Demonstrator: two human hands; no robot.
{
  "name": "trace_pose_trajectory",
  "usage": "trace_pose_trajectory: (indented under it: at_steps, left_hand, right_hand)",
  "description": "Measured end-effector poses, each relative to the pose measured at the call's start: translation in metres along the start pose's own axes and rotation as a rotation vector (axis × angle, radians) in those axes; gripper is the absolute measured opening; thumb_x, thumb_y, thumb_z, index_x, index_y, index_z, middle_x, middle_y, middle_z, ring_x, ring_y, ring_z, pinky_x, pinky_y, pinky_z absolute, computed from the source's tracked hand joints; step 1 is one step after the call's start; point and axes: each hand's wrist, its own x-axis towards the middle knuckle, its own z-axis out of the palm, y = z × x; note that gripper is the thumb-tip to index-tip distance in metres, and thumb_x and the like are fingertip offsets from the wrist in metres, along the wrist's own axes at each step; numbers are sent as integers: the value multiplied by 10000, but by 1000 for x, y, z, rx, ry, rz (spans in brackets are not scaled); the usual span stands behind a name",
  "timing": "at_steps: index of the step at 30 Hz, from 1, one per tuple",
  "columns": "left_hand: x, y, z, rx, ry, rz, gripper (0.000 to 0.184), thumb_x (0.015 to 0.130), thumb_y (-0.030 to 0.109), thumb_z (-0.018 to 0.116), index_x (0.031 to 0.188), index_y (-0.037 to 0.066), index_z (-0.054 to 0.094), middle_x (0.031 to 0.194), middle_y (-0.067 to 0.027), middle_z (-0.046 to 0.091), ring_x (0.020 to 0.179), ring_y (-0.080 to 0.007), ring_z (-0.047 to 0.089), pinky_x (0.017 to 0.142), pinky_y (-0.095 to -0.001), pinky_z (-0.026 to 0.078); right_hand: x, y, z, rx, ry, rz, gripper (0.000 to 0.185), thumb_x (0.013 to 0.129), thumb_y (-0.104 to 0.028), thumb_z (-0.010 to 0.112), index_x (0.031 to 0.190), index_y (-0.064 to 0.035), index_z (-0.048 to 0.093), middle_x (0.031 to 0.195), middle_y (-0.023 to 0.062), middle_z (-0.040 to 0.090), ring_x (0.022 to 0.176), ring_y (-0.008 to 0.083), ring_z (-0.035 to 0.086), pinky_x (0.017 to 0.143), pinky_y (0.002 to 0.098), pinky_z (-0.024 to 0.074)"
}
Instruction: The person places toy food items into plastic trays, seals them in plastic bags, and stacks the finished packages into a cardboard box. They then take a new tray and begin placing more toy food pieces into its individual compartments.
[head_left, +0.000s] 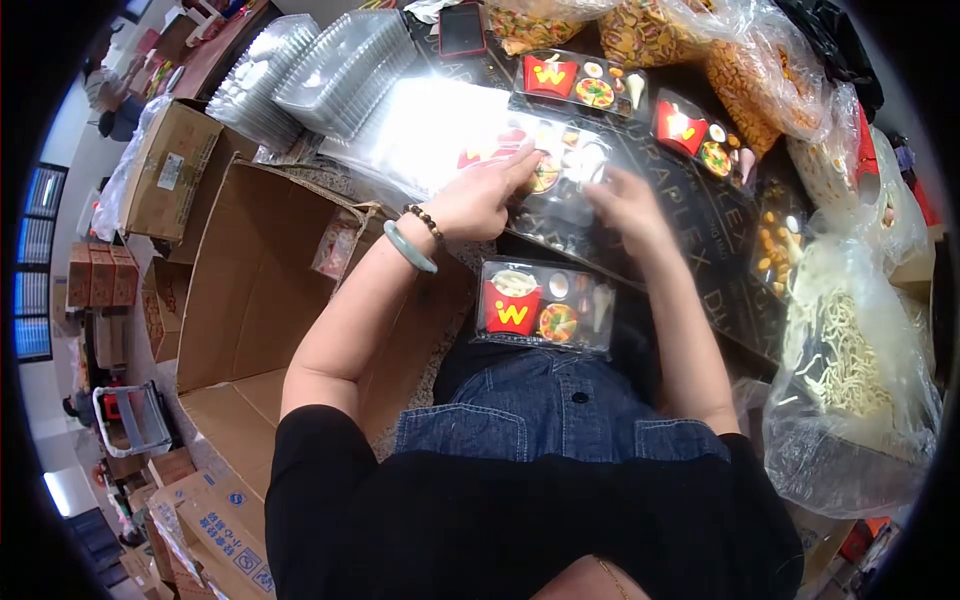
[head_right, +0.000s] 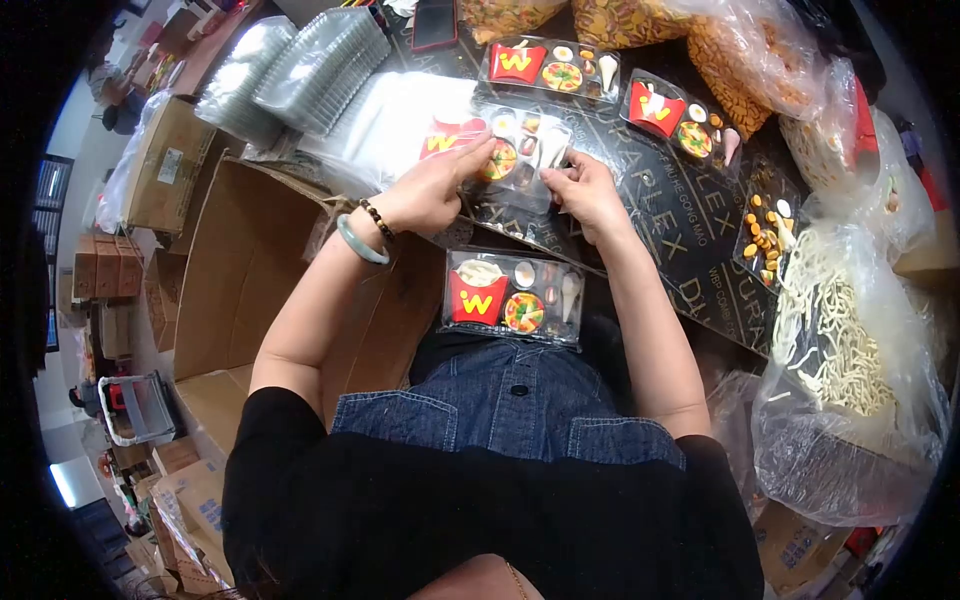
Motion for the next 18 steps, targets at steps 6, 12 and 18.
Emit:
trace_pose_trajectory:
  at_steps: [6, 12, 18]
  left_hand:
    - [-5, -4, -9, -143, 54, -30, 791, 614, -83, 423, 1385, 27, 284, 1378, -231, 349, 1262, -338, 376, 1010, -322, 342]
    - [-27, -11, -44, -52, 136, -186, 656, 727, -48, 494, 1360, 58, 359, 1355, -193, 413, 1216, -296, 453, 989, -309, 362]
    - [-41, -29, -58, 80, 321, -309, 527, 798, -9, 539, 1310, 57, 432, 1361, -169, 413, 1069, -276, 558, 848, -302, 477]
  right_hand:
    - [7, -18, 4, -1133, 187, -545, 945, 588, -426, 792, 1361, -116, 345, 1381, 213, 318, 1291, 352, 296, 1006, 455, 294]
    - [54, -31, 34, -1371, -192, -714, 1065, 459, -599, 781, 1367, -239, 357, 1406, 206, 294, 1336, 353, 223, 1031, 486, 216]
    - [82, -33, 35, -1390, -245, -708, 1049, 468, -688, 718, 1348, -219, 392, 1356, 223, 348, 1291, 351, 291, 1031, 451, 212]
